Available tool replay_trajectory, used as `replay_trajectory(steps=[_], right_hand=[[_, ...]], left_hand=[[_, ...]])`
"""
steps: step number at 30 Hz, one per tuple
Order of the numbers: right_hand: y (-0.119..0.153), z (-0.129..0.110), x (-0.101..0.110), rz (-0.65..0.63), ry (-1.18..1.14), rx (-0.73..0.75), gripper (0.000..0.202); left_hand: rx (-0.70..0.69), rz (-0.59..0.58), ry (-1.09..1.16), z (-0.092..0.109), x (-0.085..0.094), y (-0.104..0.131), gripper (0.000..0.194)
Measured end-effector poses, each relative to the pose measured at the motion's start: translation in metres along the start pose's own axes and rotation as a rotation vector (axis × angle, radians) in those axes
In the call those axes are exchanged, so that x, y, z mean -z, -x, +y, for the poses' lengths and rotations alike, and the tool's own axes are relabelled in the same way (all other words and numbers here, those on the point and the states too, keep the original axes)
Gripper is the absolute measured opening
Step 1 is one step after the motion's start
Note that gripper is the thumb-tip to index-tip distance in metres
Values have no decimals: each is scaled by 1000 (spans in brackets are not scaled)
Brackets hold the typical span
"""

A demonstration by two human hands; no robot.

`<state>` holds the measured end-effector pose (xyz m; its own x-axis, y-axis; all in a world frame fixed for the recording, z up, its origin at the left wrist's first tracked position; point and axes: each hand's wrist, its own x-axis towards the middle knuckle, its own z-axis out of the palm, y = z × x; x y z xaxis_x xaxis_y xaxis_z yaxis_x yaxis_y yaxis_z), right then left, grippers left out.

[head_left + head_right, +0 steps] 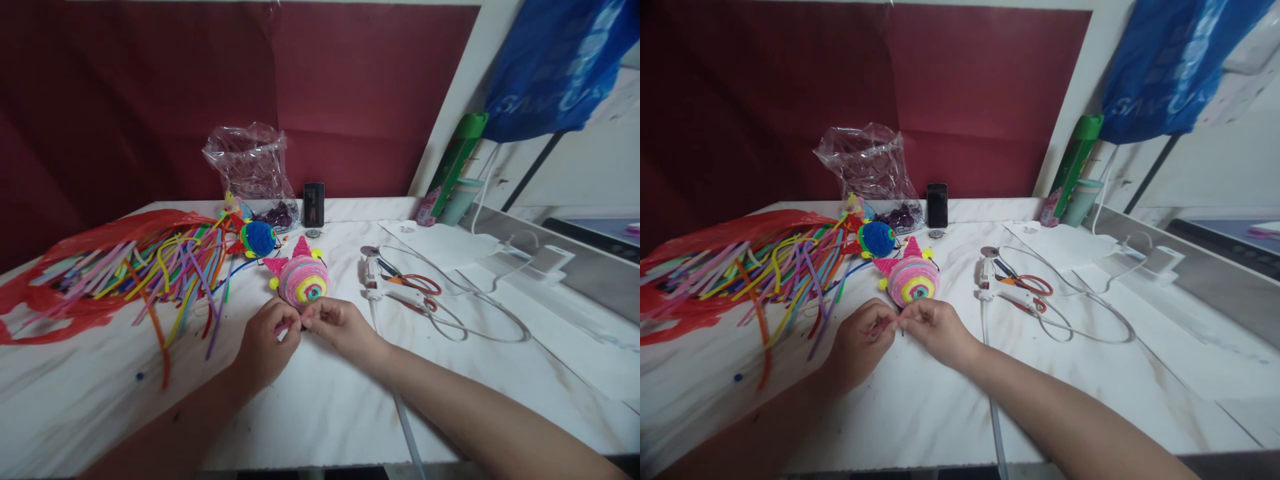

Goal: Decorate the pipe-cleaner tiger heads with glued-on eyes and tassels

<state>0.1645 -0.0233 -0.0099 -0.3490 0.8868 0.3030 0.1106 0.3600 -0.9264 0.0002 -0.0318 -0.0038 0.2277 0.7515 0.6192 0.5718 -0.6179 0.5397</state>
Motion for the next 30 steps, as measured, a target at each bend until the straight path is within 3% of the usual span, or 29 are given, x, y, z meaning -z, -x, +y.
replay_trajectory(steps=[3,9,12,16,20,24,27,30], right_hand=[[-1,2,-5,8,-247,-85,26],[0,1,-5,27,-214,-67,28],[-1,0,-1,34,-63,-30,22],[0,-5,6,16,275,128,11],[1,-7,11,-106,502,320,14],[1,1,11,-192,650,399,17],[0,6,10,-140,596,353,16],[-2,6,7,-39,347,158,12]], left_hand=[[20,32,30,3,0,-1,11],[66,-40,64,1,0,-3,12],[70,-86,52,-4,2,-3,13],[-35,-129,-24,-9,3,-1,14],[-81,-203,-23,-12,0,0,15],[-100,-304,-21,-15,-1,-1,16],[-105,-277,-25,-14,0,-2,15],[-80,-172,-11,-10,0,-4,14]])
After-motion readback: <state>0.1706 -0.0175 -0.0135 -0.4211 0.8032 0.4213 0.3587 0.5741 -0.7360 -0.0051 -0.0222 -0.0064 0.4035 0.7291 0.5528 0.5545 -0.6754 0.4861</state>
